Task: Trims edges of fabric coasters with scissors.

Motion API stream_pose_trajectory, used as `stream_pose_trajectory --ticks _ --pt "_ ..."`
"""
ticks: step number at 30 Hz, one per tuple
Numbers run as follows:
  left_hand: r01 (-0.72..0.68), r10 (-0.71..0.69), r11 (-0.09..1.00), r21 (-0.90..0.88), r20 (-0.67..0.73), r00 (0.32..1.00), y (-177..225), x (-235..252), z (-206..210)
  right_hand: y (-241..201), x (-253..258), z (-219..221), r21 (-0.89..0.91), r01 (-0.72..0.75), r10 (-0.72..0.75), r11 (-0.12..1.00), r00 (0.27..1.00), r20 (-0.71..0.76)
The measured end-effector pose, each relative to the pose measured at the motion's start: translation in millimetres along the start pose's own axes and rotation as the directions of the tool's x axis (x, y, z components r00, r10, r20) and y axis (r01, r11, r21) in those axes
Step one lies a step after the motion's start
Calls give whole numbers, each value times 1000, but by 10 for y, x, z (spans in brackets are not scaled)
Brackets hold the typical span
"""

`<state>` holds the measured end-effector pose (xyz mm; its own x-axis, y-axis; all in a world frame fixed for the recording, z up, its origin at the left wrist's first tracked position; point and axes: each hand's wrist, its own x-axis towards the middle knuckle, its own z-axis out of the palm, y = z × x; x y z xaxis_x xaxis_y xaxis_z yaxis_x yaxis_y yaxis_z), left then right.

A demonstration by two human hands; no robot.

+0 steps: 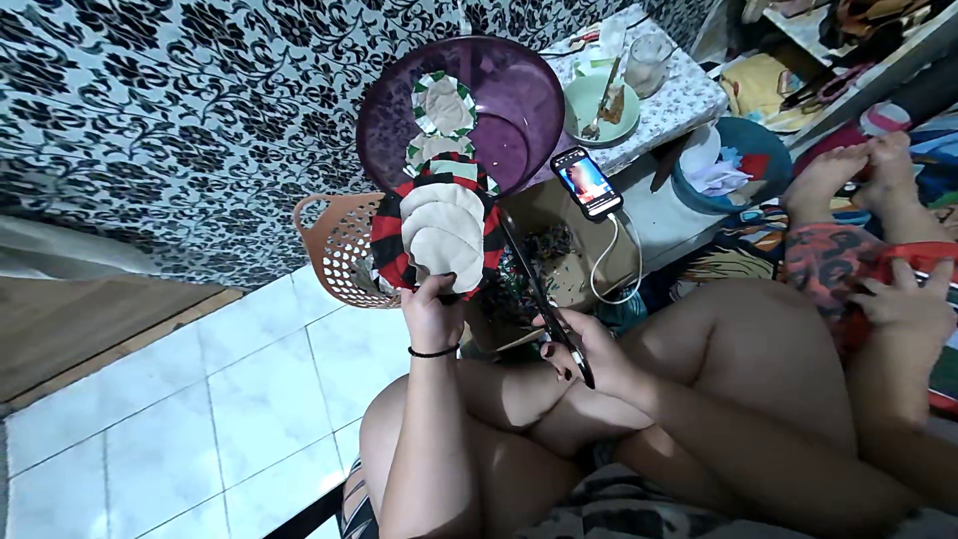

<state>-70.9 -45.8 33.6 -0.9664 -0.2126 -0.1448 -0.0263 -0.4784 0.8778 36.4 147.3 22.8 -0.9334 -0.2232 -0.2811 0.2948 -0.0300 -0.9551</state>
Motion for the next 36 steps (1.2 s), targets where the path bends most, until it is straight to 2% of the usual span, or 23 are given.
stream_pose_trajectory --ticks 5,15,36 --pt "17 -18 1000 16 16 1000 23 -10 0 -25 14 -23 -6 -1 1 1000 1000 12" --pt "40 -56 991 127 123 991 39 -55 -7 -74 21 -42 24 -14 15 1000 998 -59" --pt "73 -97 979 192 114 989 98 -58 -29 -75 35 -78 -13 -17 16 1000 996 -88"
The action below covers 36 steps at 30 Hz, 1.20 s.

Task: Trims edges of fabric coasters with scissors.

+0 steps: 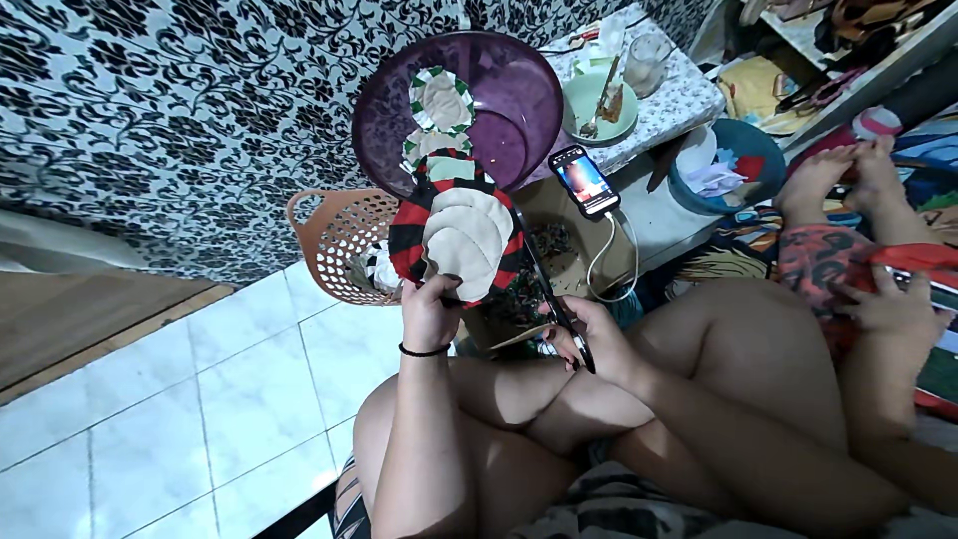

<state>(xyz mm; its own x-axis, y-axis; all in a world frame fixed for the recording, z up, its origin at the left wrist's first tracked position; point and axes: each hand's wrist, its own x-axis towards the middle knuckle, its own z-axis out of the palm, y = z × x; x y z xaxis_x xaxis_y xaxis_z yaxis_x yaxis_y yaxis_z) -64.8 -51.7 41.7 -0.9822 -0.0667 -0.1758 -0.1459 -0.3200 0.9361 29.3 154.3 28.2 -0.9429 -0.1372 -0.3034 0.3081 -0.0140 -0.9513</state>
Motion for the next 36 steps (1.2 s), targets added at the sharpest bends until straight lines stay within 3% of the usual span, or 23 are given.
stream_pose_trajectory --ticks 32,36 --pt "-47 42 993 104 50 998 206 129 -339 -36 -61 61 -77 -17 14 997 999 -34" --pt "-67 64 990 126 29 998 196 145 -363 45 -31 4 -76 8 -2 997 996 86"
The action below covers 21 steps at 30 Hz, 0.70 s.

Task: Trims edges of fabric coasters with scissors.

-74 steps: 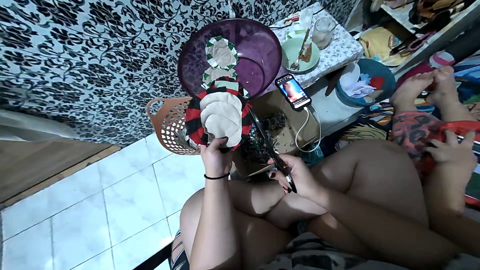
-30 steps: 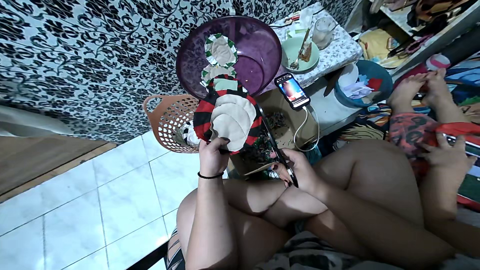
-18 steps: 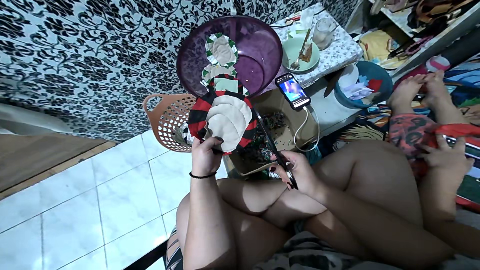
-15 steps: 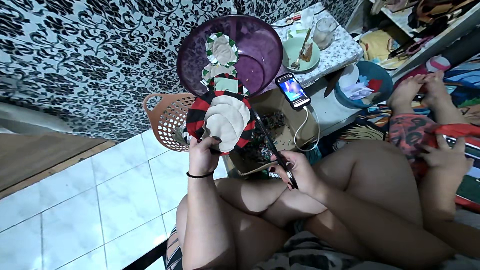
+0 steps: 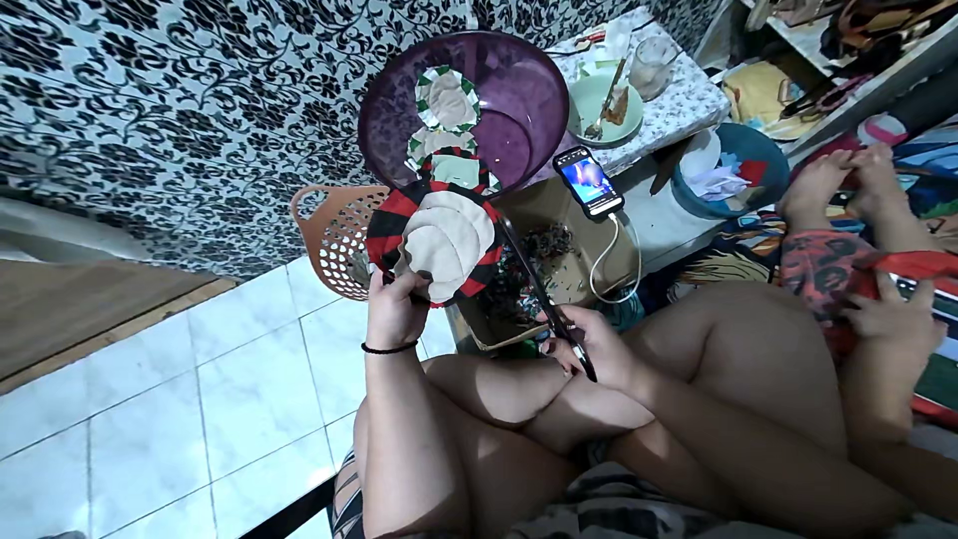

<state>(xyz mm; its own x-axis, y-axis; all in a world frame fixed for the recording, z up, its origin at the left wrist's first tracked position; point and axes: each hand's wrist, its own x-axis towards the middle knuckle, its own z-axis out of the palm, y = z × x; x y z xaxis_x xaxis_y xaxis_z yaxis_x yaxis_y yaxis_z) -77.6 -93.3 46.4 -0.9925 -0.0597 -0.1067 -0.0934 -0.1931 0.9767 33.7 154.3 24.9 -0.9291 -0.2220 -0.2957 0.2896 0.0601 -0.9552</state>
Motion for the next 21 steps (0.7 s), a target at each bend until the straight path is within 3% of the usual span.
stream_pose_trajectory --ticks 5,21 --pt "13 -13 1000 -5 10 1000 -3 -3 -12 4 8 -9 10 9 -9 1000 999 40" --pt "23 -31 993 113 70 997 46 -30 -85 -54 -2 -14 34 -8 9 999 999 -39"
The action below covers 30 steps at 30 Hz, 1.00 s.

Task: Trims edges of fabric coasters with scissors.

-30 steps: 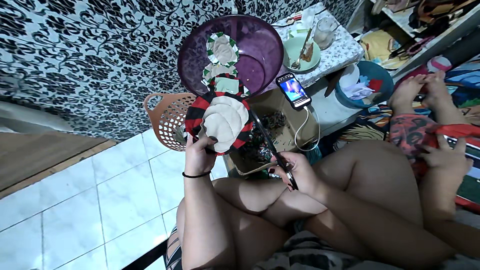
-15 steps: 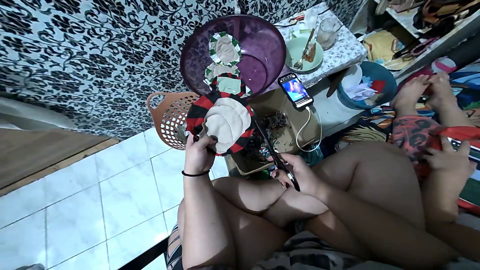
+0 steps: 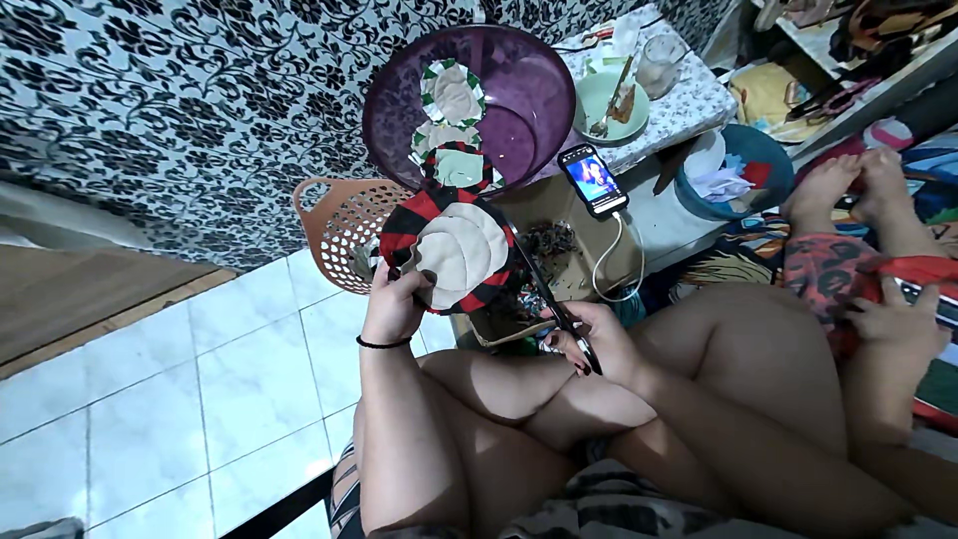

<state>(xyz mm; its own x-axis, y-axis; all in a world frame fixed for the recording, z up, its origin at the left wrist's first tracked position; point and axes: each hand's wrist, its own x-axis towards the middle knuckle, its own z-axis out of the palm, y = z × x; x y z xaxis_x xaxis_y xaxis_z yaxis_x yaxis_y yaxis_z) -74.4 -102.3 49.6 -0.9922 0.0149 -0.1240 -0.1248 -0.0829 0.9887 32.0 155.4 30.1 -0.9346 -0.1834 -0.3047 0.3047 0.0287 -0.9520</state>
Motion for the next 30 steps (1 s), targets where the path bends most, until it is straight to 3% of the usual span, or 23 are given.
stream_pose_trajectory --ticks 12,23,30 --pt "-12 13 998 65 -13 1000 18 8 -177 -24 -10 -39 -40 -11 11 999 1000 17" --pt "-105 102 992 64 42 994 -8 53 -307 -52 -23 -30 -21 -51 51 998 999 -16" --pt "-92 88 994 66 55 995 1 35 -276 0 -6 -74 -66 -47 55 997 990 131"
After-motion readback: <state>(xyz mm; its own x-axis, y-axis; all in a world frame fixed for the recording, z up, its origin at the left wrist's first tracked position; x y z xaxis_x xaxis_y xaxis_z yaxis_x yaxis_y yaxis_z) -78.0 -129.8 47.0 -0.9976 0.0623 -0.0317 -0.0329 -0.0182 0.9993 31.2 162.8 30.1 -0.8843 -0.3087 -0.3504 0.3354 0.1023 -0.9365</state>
